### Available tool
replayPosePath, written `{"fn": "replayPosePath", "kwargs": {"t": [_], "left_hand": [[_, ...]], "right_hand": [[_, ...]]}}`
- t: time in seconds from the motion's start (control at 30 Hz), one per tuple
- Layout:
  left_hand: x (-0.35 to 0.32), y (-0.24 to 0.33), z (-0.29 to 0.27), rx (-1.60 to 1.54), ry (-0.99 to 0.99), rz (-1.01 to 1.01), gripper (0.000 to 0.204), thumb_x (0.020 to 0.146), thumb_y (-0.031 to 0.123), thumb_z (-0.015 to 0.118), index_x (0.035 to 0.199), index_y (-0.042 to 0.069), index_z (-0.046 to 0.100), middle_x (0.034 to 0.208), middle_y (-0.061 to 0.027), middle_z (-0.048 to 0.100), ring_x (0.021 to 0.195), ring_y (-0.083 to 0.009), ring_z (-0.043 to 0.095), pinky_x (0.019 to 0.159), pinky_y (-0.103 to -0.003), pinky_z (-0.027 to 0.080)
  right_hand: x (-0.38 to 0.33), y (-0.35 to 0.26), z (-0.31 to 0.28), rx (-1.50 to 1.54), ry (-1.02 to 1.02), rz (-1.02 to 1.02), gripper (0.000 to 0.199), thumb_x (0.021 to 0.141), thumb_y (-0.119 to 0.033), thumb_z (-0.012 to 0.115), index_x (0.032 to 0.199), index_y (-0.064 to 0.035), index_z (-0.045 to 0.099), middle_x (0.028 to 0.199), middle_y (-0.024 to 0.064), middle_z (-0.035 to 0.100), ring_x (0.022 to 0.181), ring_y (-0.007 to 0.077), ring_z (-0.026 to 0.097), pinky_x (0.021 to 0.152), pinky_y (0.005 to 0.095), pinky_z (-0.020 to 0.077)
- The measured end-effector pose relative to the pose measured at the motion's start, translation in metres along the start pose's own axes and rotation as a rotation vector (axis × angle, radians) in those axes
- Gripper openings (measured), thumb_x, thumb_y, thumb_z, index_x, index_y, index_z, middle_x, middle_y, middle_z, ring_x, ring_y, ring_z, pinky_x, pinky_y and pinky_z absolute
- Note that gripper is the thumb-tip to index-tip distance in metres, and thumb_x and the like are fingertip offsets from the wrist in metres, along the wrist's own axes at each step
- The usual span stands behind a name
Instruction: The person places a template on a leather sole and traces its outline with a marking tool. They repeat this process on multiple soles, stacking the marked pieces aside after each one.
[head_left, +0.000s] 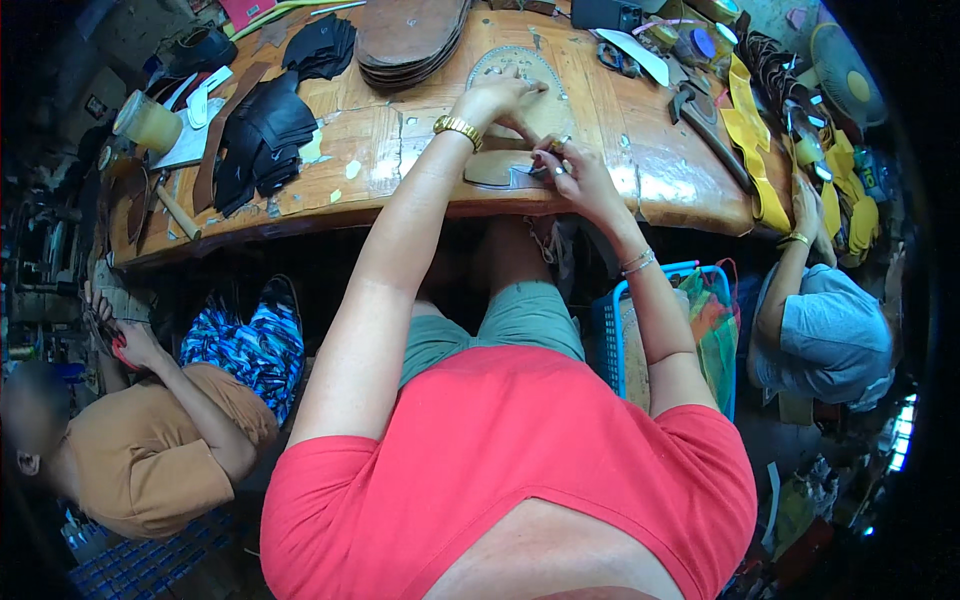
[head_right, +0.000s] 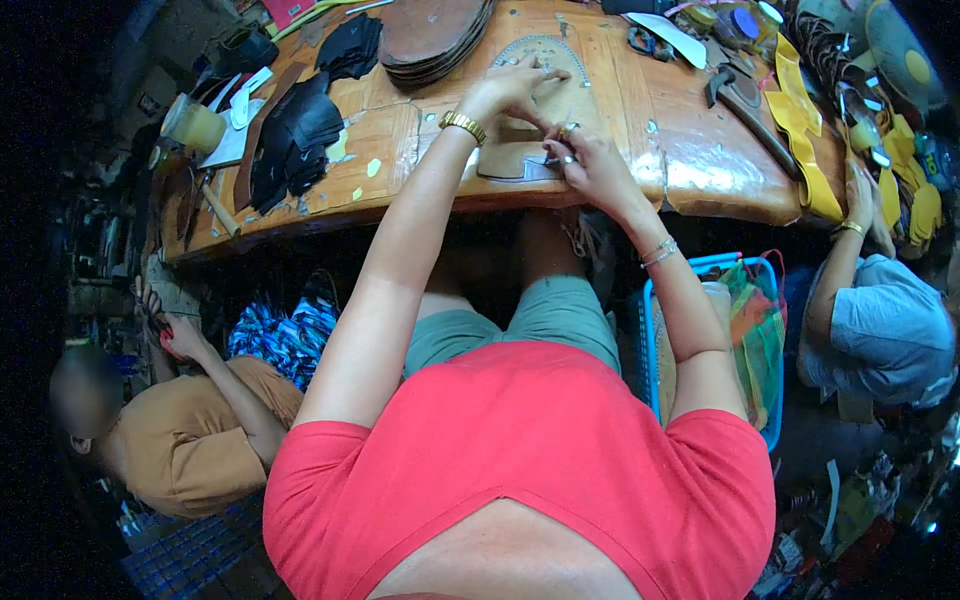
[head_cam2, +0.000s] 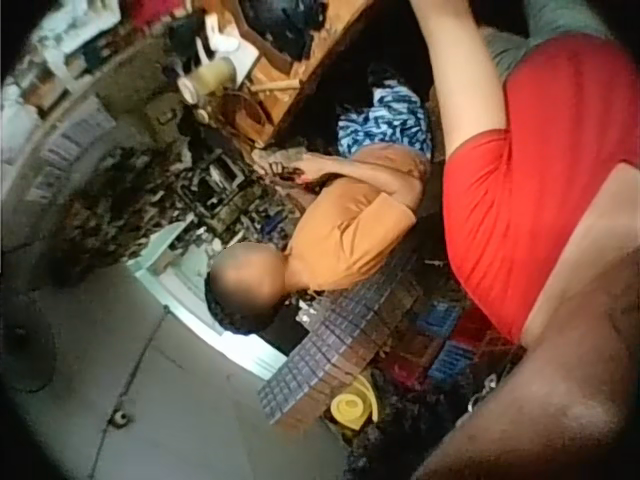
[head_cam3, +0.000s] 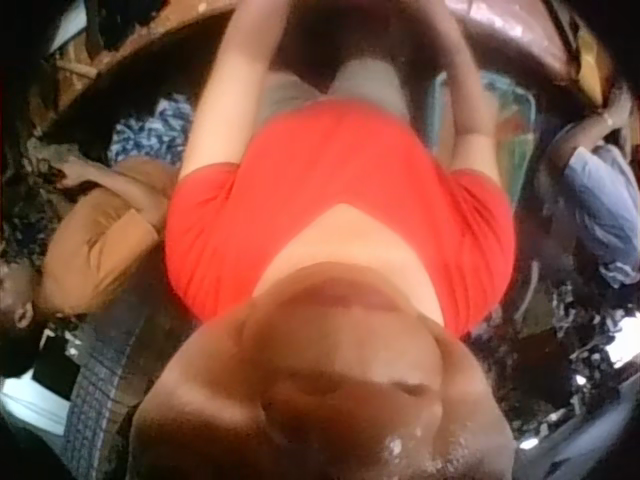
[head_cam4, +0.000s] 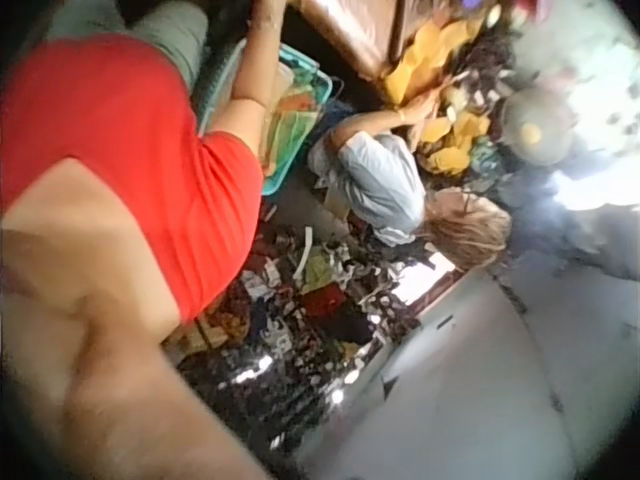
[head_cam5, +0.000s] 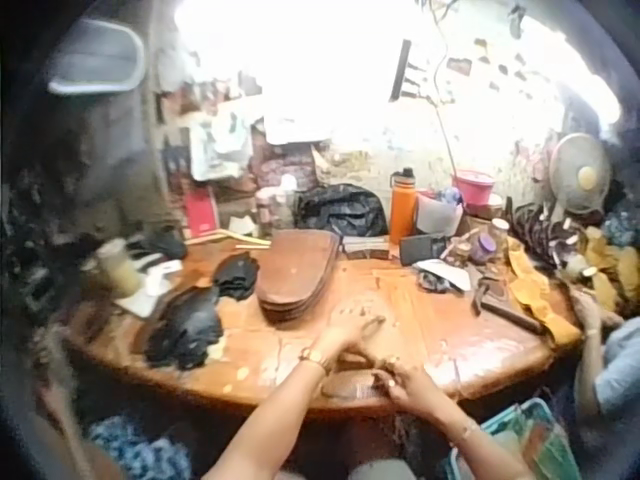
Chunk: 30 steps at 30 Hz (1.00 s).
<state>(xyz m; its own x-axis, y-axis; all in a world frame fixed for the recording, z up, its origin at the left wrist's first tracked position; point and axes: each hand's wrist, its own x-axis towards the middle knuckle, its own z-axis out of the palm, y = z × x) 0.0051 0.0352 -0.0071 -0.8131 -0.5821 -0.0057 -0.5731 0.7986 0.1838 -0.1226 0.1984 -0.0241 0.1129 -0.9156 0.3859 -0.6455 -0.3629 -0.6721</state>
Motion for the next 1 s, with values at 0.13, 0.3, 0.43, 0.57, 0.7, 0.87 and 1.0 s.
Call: {"fn": "replayPosePath", "kwargs": {"t": [0.13,0.3,0.43,0.57,0.7,0.87,1.0], "left_hand": [[-0.004,0.005,-0.005,-0.028,-0.011,-0.014,0.113,0.041,0.071,0.078,0.14,0.032,0.04,0.132,-0.0194,0.045,0.124,-0.0366,0.045,0.101,-0.045,0.038],[-0.004,0.006,-0.004,0.014,-0.004,-0.027,0.115,0.04,0.073,0.077,0.14,0.031,0.04,0.133,-0.0196,0.045,0.125,-0.0373,0.043,0.103,-0.044,0.036],[-0.004,0.006,-0.008,-0.033,-0.06,-0.03,0.115,0.041,0.074,0.076,0.141,0.03,0.038,0.137,-0.0197,0.042,0.127,-0.0371,0.042,0.105,-0.045,0.034],[-0.004,0.003,-0.006,-0.025,-0.045,-0.017,0.116,0.042,0.075,0.075,0.142,0.029,0.037,0.139,-0.0198,0.04,0.128,-0.0367,0.041,0.105,-0.047,0.034],[-0.004,0.006,-0.008,-0.009,-0.055,-0.013,0.118,0.042,0.075,0.075,0.143,0.028,0.036,0.14,-0.0211,0.039,0.13,-0.0367,0.038,0.105,-0.047,0.034],[-0.002,0.004,-0.006,-0.003,-0.063,-0.017,0.118,0.042,0.075,0.075,0.143,0.029,0.035,0.14,-0.0214,0.038,0.131,-0.0368,0.037,0.107,-0.047,0.033],[-0.003,0.007,-0.011,-0.002,-0.079,-0.017,0.118,0.042,0.074,0.076,0.143,0.029,0.034,0.14,-0.0206,0.038,0.131,-0.0364,0.037,0.107,-0.047,0.033]], "right_hand": [[-0.006,0.002,-0.019,0.021,0.004,0.12,0.015,0.089,-0.011,0.057,0.092,0.0024,0.063,0.078,0.0189,0.065,0.073,0.0297,0.065,0.068,0.0362,0.0492],[-0.006,0.007,-0.019,-0.035,0.044,0.02,0.013,0.089,-0.009,0.055,0.092,0.0021,0.063,0.076,0.0197,0.063,0.072,0.0323,0.063,0.067,0.0385,0.0475],[-0.016,-0.002,-0.019,-0.109,0.051,0.017,0.011,0.089,-0.006,0.055,0.089,0.0011,0.064,0.078,0.015,0.066,0.074,0.0265,0.065,0.069,0.0337,0.0488],[-0.031,-0.015,-0.022,-0.112,0.069,-0.036,0.008,0.087,-0.004,0.057,0.088,0.001,0.062,0.078,0.0173,0.064,0.075,0.0311,0.064,0.069,0.0367,0.0482],[-0.037,-0.016,-0.027,-0.067,0.064,-0.018,0.006,0.086,-0.004,0.058,0.088,0.0009,0.062,0.079,0.0177,0.064,0.077,0.0317,0.064,0.069,0.0371,0.0488],[-0.038,-0.012,-0.029,-0.022,0.055,0.02,0.008,0.086,-0.005,0.059,0.088,0.0012,0.063,0.079,0.0172,0.065,0.076,0.0292,0.065,0.069,0.0355,0.0488],[-0.038,-0.009,-0.032,0.016,0.053,0.052,0.009,0.087,-0.005,0.058,0.088,0.0014,0.064,0.077,0.016,0.066,0.074,0.0256,0.065,0.068,0.0336,0.0488]]}}
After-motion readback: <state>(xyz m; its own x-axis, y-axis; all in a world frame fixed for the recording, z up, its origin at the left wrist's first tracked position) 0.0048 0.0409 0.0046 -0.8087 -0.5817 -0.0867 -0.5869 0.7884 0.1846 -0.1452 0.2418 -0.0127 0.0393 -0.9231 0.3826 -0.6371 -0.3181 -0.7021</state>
